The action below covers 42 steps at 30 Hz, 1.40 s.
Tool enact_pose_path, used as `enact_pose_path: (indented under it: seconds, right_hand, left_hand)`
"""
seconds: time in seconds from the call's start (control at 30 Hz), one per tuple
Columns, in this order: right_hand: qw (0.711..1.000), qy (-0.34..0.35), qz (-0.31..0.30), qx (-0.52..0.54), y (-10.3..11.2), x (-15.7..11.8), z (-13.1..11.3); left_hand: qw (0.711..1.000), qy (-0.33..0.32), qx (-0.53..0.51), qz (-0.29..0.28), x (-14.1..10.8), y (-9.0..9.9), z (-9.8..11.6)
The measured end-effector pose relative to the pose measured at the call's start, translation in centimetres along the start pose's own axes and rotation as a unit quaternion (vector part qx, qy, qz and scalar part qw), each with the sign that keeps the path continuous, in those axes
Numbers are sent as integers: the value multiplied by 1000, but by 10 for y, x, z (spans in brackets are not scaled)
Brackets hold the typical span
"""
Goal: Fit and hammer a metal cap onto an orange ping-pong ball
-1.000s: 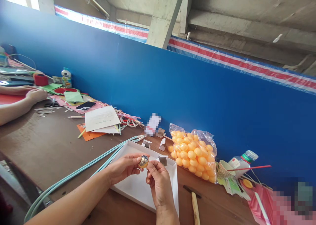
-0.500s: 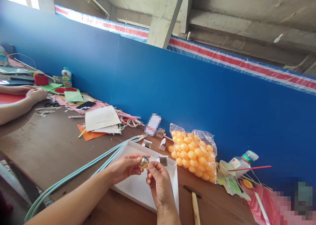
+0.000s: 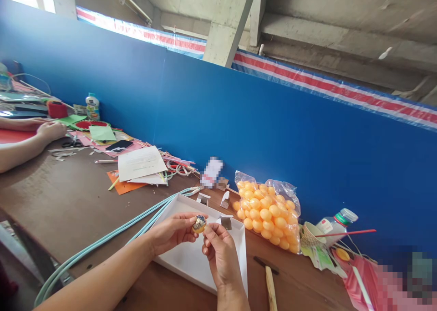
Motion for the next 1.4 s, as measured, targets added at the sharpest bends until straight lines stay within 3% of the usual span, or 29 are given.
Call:
enact_pose_path:
  seconds: [1.4]
  right_hand:
    - [1000,-3,5,-17,-4,-1,-3]
  left_hand:
    - [1000,8,-10,-9,0,-6,2]
Point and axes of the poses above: each hand's wrist, its own x-axis towards the middle knuckle, its own y-axis out of the back of the hand, z = x × y, the point moved 10 cm from there along x, towards the middle knuckle, and after that the axes turned 7 degrees about x, right-handed, at the moved point
